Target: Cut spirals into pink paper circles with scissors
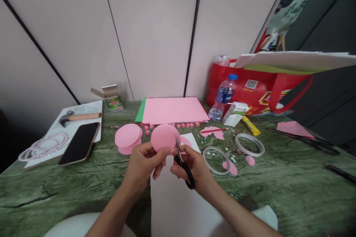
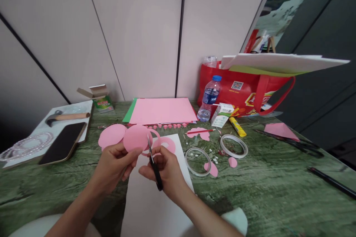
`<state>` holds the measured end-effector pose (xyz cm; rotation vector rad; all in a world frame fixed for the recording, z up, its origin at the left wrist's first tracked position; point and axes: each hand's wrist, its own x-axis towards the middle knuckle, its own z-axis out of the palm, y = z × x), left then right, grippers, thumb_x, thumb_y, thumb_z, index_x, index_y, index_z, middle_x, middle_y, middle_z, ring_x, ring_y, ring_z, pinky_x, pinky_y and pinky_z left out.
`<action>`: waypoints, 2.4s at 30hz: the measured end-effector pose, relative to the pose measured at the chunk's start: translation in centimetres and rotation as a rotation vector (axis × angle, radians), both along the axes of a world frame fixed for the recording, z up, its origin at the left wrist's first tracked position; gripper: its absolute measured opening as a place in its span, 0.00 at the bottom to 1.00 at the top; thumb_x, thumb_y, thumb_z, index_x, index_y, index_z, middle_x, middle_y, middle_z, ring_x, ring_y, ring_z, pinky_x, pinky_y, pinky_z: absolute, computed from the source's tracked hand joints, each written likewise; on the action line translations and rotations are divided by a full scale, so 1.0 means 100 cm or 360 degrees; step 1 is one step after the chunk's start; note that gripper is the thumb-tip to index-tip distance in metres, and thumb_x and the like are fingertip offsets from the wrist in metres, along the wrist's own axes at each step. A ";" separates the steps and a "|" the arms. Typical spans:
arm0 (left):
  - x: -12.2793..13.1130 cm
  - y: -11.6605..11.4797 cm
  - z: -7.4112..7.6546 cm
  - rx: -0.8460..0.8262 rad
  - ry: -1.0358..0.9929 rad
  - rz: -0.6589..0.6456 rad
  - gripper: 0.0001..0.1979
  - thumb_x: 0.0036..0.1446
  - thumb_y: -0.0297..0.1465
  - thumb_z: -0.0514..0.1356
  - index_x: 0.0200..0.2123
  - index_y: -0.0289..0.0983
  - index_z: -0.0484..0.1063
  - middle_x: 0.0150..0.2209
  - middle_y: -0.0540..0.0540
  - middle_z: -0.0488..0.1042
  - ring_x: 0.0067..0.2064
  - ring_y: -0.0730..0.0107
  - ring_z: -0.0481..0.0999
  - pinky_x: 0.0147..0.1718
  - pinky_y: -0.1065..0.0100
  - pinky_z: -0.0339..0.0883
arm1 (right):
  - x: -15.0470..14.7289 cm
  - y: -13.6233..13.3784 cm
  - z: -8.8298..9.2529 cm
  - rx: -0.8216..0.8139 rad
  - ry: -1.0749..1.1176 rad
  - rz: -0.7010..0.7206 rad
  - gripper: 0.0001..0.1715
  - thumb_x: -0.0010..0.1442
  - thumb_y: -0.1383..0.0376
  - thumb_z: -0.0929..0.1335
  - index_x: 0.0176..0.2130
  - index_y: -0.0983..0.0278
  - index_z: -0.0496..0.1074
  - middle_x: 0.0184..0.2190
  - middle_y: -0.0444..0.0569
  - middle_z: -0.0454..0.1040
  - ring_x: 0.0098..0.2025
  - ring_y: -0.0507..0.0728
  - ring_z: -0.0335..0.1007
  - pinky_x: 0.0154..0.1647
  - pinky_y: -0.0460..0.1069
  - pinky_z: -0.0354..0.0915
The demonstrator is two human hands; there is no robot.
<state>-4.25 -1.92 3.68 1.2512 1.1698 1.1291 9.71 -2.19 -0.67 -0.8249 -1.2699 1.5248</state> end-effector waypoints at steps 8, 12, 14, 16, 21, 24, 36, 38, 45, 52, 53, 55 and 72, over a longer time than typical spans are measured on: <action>-0.001 0.000 0.000 0.0013 0.0004 0.0040 0.12 0.47 0.34 0.61 0.18 0.33 0.66 0.13 0.54 0.65 0.10 0.85 0.57 0.07 0.80 0.48 | 0.000 -0.001 0.001 -0.0060 -0.0039 -0.0063 0.18 0.42 0.62 0.72 0.30 0.63 0.61 0.15 0.36 0.62 0.17 0.46 0.54 0.16 0.41 0.53; -0.002 0.000 0.000 0.0023 -0.0018 0.0039 0.11 0.47 0.34 0.61 0.19 0.33 0.67 0.14 0.55 0.65 0.10 0.85 0.57 0.07 0.80 0.48 | -0.001 -0.002 0.004 -0.0074 -0.0058 -0.0111 0.16 0.41 0.64 0.71 0.29 0.63 0.62 0.15 0.37 0.64 0.16 0.46 0.56 0.15 0.41 0.53; -0.002 0.000 0.000 0.0033 -0.0031 0.0040 0.11 0.47 0.33 0.61 0.19 0.33 0.67 0.14 0.55 0.65 0.10 0.85 0.57 0.07 0.80 0.48 | -0.001 -0.003 0.007 -0.0078 -0.0089 -0.0134 0.16 0.40 0.65 0.71 0.29 0.63 0.62 0.14 0.37 0.63 0.16 0.46 0.55 0.15 0.41 0.53; -0.002 0.000 0.000 0.0041 -0.0037 0.0048 0.11 0.47 0.33 0.61 0.19 0.33 0.66 0.13 0.55 0.64 0.10 0.85 0.56 0.07 0.80 0.48 | -0.001 -0.003 0.008 -0.0078 -0.0134 -0.0148 0.15 0.40 0.65 0.71 0.29 0.63 0.62 0.14 0.36 0.63 0.15 0.46 0.55 0.15 0.41 0.53; -0.003 -0.001 0.001 0.0060 -0.0049 0.0059 0.11 0.47 0.33 0.61 0.19 0.33 0.66 0.13 0.55 0.64 0.10 0.85 0.57 0.07 0.80 0.49 | -0.001 -0.003 0.008 -0.0093 -0.0171 -0.0144 0.15 0.40 0.65 0.70 0.29 0.64 0.62 0.14 0.36 0.62 0.15 0.46 0.56 0.14 0.41 0.54; -0.003 -0.001 0.001 0.0060 -0.0063 0.0066 0.11 0.47 0.33 0.61 0.19 0.33 0.66 0.13 0.55 0.64 0.10 0.85 0.57 0.07 0.80 0.49 | -0.001 -0.003 0.008 -0.0091 -0.0179 -0.0147 0.15 0.40 0.64 0.70 0.28 0.63 0.62 0.14 0.36 0.63 0.15 0.46 0.56 0.14 0.41 0.55; 0.001 -0.001 0.005 0.0026 -0.0251 0.0011 0.11 0.49 0.34 0.59 0.20 0.33 0.66 0.16 0.53 0.68 0.11 0.82 0.62 0.09 0.78 0.53 | -0.002 -0.005 0.006 -0.0040 -0.0197 -0.0105 0.17 0.42 0.60 0.71 0.28 0.63 0.62 0.15 0.37 0.64 0.15 0.46 0.59 0.14 0.41 0.56; 0.000 -0.001 0.005 0.0042 -0.0205 0.0025 0.12 0.48 0.33 0.60 0.18 0.33 0.66 0.14 0.54 0.66 0.11 0.83 0.60 0.09 0.78 0.52 | -0.003 -0.005 0.004 -0.0066 -0.0191 -0.0088 0.18 0.41 0.59 0.71 0.28 0.63 0.61 0.15 0.38 0.65 0.16 0.47 0.59 0.14 0.41 0.56; 0.000 -0.001 0.002 0.0010 -0.0071 0.0033 0.13 0.46 0.33 0.61 0.16 0.33 0.66 0.13 0.54 0.65 0.10 0.83 0.59 0.08 0.78 0.51 | -0.001 -0.004 0.006 -0.0026 -0.0051 -0.0036 0.18 0.43 0.58 0.71 0.30 0.62 0.61 0.16 0.37 0.62 0.18 0.46 0.54 0.18 0.42 0.54; 0.001 -0.001 0.005 -0.0014 -0.0106 0.0056 0.11 0.46 0.32 0.61 0.17 0.33 0.66 0.13 0.54 0.65 0.10 0.83 0.59 0.08 0.78 0.51 | 0.000 -0.003 0.005 -0.0032 -0.0040 -0.0047 0.18 0.43 0.60 0.72 0.30 0.63 0.61 0.16 0.36 0.61 0.18 0.46 0.52 0.18 0.42 0.52; 0.001 -0.001 0.005 -0.0012 -0.0110 0.0056 0.11 0.46 0.32 0.61 0.18 0.33 0.66 0.13 0.55 0.65 0.10 0.83 0.59 0.08 0.79 0.51 | 0.000 -0.003 0.006 -0.0031 -0.0041 -0.0043 0.18 0.43 0.60 0.72 0.30 0.63 0.61 0.16 0.36 0.61 0.18 0.46 0.52 0.18 0.42 0.52; 0.001 -0.001 0.004 -0.0011 -0.0112 0.0056 0.12 0.47 0.33 0.61 0.17 0.33 0.66 0.13 0.55 0.65 0.10 0.84 0.58 0.08 0.79 0.50 | 0.000 -0.003 0.007 -0.0036 -0.0046 -0.0045 0.17 0.43 0.61 0.71 0.30 0.63 0.61 0.16 0.36 0.61 0.17 0.46 0.52 0.18 0.42 0.52; 0.000 -0.001 0.006 0.0007 -0.0123 0.0117 0.12 0.45 0.33 0.61 0.18 0.34 0.65 0.12 0.56 0.63 0.10 0.83 0.58 0.08 0.78 0.50 | 0.000 -0.002 0.003 -0.0042 -0.0170 -0.0113 0.16 0.41 0.62 0.72 0.29 0.63 0.63 0.14 0.36 0.63 0.15 0.46 0.56 0.14 0.41 0.55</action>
